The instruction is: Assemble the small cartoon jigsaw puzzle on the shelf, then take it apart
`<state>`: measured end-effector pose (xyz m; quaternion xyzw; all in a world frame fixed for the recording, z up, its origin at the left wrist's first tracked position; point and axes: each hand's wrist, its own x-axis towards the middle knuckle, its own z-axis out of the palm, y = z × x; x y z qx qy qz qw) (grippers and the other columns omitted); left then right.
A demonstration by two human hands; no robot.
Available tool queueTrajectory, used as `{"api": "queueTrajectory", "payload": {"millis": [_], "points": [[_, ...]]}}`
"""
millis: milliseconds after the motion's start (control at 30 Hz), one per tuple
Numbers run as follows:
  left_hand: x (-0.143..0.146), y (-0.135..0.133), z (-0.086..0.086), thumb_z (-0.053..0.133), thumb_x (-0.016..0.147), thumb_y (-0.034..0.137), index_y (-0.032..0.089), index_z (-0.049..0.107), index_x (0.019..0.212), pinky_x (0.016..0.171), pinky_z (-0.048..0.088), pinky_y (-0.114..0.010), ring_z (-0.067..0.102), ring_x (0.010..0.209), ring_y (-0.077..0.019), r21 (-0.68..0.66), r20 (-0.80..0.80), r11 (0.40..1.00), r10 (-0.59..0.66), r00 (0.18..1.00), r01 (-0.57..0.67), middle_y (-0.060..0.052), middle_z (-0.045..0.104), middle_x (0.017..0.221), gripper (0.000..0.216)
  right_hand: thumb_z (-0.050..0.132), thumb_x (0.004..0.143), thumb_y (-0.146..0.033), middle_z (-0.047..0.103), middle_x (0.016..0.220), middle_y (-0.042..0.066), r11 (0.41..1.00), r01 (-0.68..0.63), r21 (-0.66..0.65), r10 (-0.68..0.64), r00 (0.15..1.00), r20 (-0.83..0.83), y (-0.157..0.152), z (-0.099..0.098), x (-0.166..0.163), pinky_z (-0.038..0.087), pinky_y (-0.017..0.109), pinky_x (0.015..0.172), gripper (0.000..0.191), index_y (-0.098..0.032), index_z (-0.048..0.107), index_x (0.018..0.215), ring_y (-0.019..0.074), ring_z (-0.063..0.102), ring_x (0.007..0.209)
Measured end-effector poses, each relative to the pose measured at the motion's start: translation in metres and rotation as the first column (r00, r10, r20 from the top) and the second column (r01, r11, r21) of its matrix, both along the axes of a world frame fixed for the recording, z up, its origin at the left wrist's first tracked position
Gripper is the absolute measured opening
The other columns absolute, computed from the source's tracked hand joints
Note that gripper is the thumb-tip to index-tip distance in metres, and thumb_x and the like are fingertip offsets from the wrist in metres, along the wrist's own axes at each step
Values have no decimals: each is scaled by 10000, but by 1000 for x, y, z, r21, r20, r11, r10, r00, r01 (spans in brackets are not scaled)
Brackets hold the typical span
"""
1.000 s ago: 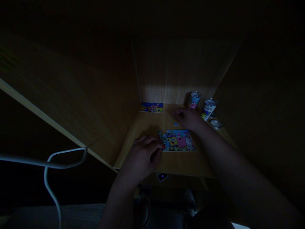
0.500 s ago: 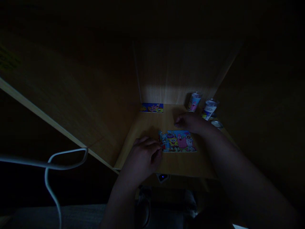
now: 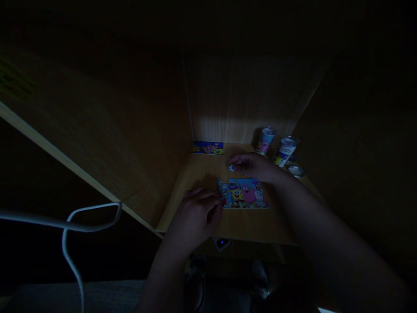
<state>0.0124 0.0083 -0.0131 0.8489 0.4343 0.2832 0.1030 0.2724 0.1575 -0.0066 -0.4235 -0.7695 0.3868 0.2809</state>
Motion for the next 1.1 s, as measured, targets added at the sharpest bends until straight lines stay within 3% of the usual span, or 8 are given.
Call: {"api": "queueTrajectory", "payload": {"millis": [200, 333, 600, 700, 800, 967, 1100], "points": [[-1, 0, -2, 674, 993, 136, 244, 771, 951, 926, 521, -447, 686, 983, -242, 12, 28, 1000, -3, 1000, 3, -32, 797, 1014, 151, 845, 824, -418, 795, 908, 21, 977, 55, -207, -74, 994, -85, -6, 6, -2, 548, 273, 714, 297, -200, 781, 1016, 158, 690, 777], [-1, 0, -3, 664, 1007, 147, 244, 761, 966, 930, 518, -441, 684, 991, -240, -2, 14, 1000, -1, 1000, 1, -23, 791, 1020, 143, 867, 799, -419, 762, 842, 1, 959, 47, -278, -86, 988, -131, -7, 4, -5, 540, 260, 690, 296, -210, 764, 980, 145, 671, 735], [0, 0, -2, 641, 1021, 152, 229, 741, 943, 901, 513, -427, 665, 969, -238, -28, 19, 1000, 2, 1000, -2, -31, 763, 973, 148, 790, 801, -368, 719, 802, -15, 973, 46, -225, -65, 995, -78, -8, 4, -6, 486, 244, 630, 252, -188, 739, 971, 132, 617, 678], [0, 0, -3, 646, 1020, 151, 232, 741, 954, 919, 516, -429, 665, 995, -241, -31, 20, 1000, 3, 1000, -2, -34, 769, 1002, 140, 747, 815, -303, 741, 863, -8, 980, 44, -195, -60, 995, -75, -10, 7, -7, 500, 252, 656, 291, -192, 754, 1083, 131, 625, 693], [-1, 0, -4, 654, 1021, 156, 239, 743, 974, 938, 517, -435, 670, 1013, -243, -26, 21, 1000, 0, 1000, 0, -31, 780, 1038, 130, 701, 863, -293, 721, 793, -20, 983, 34, -182, -37, 999, -11, -12, 12, -8, 500, 252, 652, 334, -211, 776, 1178, 139, 635, 683], [0, 0, -4, 650, 1015, 146, 241, 730, 949, 918, 519, -434, 679, 981, -237, -18, 22, 1000, -2, 1000, 2, -23, 779, 1018, 141, 715, 874, -298, 752, 789, -6, 982, 34, -188, -28, 999, 34, -13, 14, -9, 530, 249, 647, 169, -216, 785, 1004, 147, 673, 690], [0, 1, -5, 662, 1003, 137, 244, 731, 954, 923, 522, -434, 683, 988, -236, -8, 28, 1000, -2, 1000, 2, -21, 781, 1027, 136, 764, 829, -284, 778, 820, -3, 979, 17, -203, -17, 1000, 5, -11, 11, -10, 563, 264, 688, 144, -211, 769, 952, 154, 700, 721]]}}
